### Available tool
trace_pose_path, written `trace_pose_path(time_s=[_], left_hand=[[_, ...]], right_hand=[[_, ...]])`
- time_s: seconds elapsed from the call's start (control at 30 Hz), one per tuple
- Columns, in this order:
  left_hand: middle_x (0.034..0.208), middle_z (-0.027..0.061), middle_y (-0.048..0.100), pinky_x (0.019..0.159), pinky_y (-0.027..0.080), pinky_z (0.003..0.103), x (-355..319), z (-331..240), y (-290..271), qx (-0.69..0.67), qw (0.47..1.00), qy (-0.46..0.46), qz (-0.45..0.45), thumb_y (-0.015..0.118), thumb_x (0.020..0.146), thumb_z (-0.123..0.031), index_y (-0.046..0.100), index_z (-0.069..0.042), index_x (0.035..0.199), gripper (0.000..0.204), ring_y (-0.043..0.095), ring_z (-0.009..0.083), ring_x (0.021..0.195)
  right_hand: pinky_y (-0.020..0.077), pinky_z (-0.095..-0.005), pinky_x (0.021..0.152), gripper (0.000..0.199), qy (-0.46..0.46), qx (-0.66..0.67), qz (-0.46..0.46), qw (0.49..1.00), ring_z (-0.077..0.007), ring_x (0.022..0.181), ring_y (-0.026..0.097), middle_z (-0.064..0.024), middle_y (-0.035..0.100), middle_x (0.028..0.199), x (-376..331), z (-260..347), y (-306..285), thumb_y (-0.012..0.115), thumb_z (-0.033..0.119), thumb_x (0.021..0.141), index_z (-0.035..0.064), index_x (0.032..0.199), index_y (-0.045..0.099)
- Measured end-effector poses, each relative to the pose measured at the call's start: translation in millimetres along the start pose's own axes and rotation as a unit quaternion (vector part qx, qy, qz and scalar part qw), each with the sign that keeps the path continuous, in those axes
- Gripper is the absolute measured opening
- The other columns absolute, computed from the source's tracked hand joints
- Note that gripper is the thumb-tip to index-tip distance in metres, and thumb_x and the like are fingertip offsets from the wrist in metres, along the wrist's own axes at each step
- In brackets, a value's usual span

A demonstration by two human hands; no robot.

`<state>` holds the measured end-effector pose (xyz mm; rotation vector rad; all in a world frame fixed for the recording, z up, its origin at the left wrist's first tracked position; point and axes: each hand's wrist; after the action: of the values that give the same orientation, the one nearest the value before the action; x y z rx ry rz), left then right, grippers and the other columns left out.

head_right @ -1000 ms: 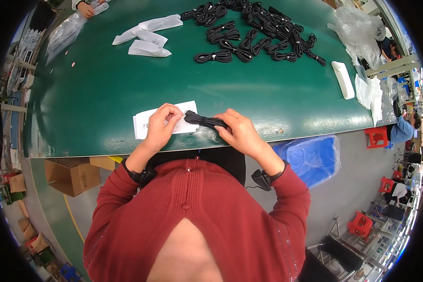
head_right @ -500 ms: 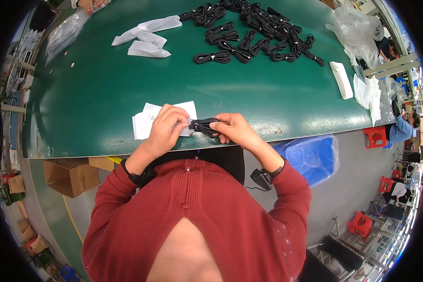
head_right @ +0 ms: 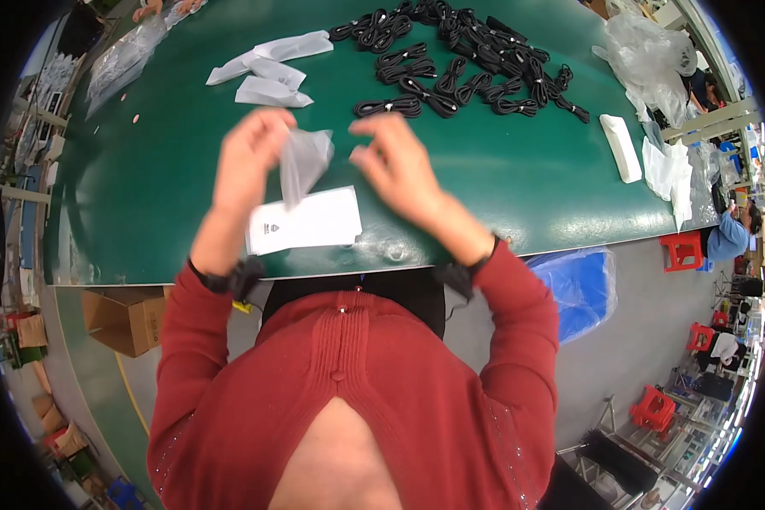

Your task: The person packages cables by hand, picking up a cable and a white bag, sliding the cable into the bag, and setting the packaged item aside. This process is repeated for several cables and bags.

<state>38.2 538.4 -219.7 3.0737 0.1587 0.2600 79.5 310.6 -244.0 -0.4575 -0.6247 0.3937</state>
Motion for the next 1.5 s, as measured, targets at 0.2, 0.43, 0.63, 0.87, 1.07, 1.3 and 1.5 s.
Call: trace_pose_path(time_s=[0.2,0.43,0.63,0.87,1.07,1.3,1.5], left_hand=[[0.094,0.0029,0.06,0.071,0.048,0.025,42.6,-17.7,-22.4,0.162,0.968,0.153,-0.118,0.067,0.089,-0.01,0.064,-0.001,0.107,0.02,0.056,0.012,0.076],[0.092,0.0118,0.058,0.077,0.05,0.039,-68.6,45.6,18.6,0.36,0.91,0.145,0.145,0.074,0.078,-0.009,0.064,-0.004,0.096,0.021,0.06,0.0313,0.088],[0.087,0.01,0.059,0.074,0.049,0.038,-82.1,60.0,33.4,0.399,0.896,0.161,0.111,0.073,0.08,-0.008,0.062,-0.003,0.089,0.014,0.059,0.0295,0.082],[0.08,0.0092,0.057,0.068,0.047,0.031,-81.9,59.4,34.4,0.307,0.949,0.009,0.068,0.067,0.085,-0.002,0.06,0.0,0.087,0.008,0.057,0.0205,0.072],[0.085,0.01,0.058,0.065,0.046,0.03,-82.6,59.9,33.0,0.257,0.965,0.009,0.051,0.065,0.085,0.002,0.059,0.0,0.087,0.007,0.056,0.0191,0.072],[0.092,0.0107,0.059,0.072,0.047,0.034,-78.9,47.8,36.1,0.295,0.932,0.178,0.114,0.067,0.081,0.001,0.058,-0.001,0.085,0.01,0.056,0.0262,0.084],[0.095,0.0107,0.059,0.078,0.046,0.036,-67.4,36.4,38.3,0.315,0.926,0.19,0.087,0.07,0.08,-0.001,0.058,-0.003,0.083,0.012,0.054,0.0303,0.091]], right_hand=[[0.0513,-0.0399,0.075,0.034,-0.122,-0.398,0.016,0.909,-0.0303,0.086,0.06,-0.0125,0.06,0.105,32.0,-87.7,-24.8,0.066,0.008,0.084,0.0041,0.118,0.061],[0.0493,-0.0414,0.073,0.026,0.012,-0.243,0.017,0.97,-0.033,0.085,0.061,-0.0151,0.061,0.094,-12.3,-64.6,-10.4,0.062,0.011,0.089,0.0025,0.114,0.062],[0.0491,-0.0409,0.067,0.025,0.05,-0.109,0.039,0.992,-0.034,0.075,0.061,-0.0159,0.059,0.091,-60.3,-5.2,-12.5,0.062,0.008,0.09,0.0002,0.113,0.061],[0.0511,-0.038,0.063,0.036,-0.015,-0.196,0.078,0.977,-0.0303,0.074,0.062,-0.0134,0.058,0.095,-89.8,19.4,-24.3,0.069,0.005,0.085,0.002,0.119,0.059],[0.051,-0.0366,0.062,0.038,-0.054,-0.221,0.148,0.963,-0.0286,0.074,0.062,-0.0126,0.057,0.095,-91.9,19.1,-26.1,0.069,0.007,0.085,0.0028,0.12,0.058],[0.0495,-0.0313,0.065,0.027,0.128,0.048,0.17,0.976,-0.0208,0.074,0.061,-0.0089,0.056,0.094,-82.7,1.8,-14.2,0.063,0.011,0.093,0.0021,0.118,0.059],[0.0475,-0.0232,0.068,0.027,0.174,0.139,0.164,0.961,-0.0103,0.075,0.056,-0.0036,0.051,0.102,-68.2,5.9,-5.6,0.058,0.011,0.098,0.0021,0.123,0.057]])
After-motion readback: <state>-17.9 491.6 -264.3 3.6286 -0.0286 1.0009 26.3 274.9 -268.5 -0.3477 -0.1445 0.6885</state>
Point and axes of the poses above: each hand's wrist, its own x-axis towards the middle knuckle, its own y-axis out of the palm, z = x × y
